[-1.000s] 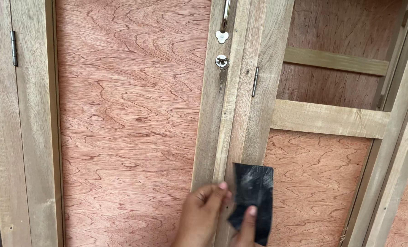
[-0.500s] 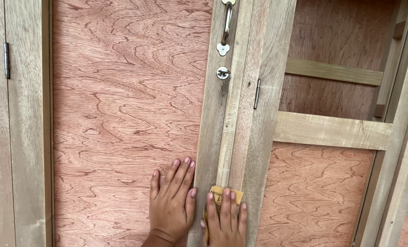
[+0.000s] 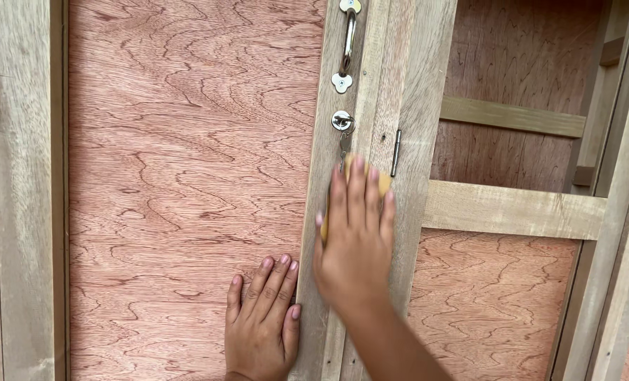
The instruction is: The person sands a wooden cabinet with sandpaper, rubbing the door panels, frame edges, top rail, and side surfaces by hand. They work around the cabinet, sanding the arched door panels, the top edge, the side panel, and the trim around the door opening, then sand the lower drawer area.
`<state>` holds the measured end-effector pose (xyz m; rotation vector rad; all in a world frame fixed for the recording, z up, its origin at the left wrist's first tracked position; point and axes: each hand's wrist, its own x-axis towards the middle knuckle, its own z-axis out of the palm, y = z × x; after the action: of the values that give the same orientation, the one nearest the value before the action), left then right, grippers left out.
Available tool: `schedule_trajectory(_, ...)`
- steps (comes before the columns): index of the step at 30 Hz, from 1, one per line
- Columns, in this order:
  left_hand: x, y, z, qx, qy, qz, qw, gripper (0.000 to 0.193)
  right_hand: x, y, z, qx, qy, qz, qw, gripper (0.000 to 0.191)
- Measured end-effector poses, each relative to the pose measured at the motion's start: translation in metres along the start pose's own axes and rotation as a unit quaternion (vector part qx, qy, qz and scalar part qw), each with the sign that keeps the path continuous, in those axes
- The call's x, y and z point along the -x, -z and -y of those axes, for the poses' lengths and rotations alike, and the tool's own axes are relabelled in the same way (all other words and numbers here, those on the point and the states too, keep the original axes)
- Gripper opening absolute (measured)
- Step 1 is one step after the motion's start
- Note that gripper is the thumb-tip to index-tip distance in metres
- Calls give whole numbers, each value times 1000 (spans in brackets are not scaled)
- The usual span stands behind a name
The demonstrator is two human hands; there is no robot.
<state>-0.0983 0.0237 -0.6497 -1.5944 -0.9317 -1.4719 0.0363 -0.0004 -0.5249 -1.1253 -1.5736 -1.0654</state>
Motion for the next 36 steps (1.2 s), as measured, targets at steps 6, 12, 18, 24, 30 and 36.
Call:
schedule_trajectory(6, 0, 1, 0, 11, 3, 13, 1000, 51, 138, -23, 16, -11, 50, -61, 997, 64)
schedule_trajectory(12, -3, 6, -2, 15, 8, 18, 1000, 50, 47, -4, 2, -46, 23, 9, 999, 65)
schedule_trajectory(18, -6, 16, -7, 79, 28, 15, 996, 47, 10, -5, -5, -78, -1, -17, 997, 66)
schedule_trajectory(24, 16, 37, -11, 163, 53, 43, 984, 45, 150, -35, 9, -101, 2, 36, 994, 66)
schedule_trajectory(30, 80, 43, -15, 163, 55, 118, 978, 47, 366, -110, 30, -55, 31, 4, 998, 60)
schedule_trajectory(36, 148, 49, -15, 78, 34, 213, 973, 51, 399, -107, 40, -47, 43, -16, 998, 53)
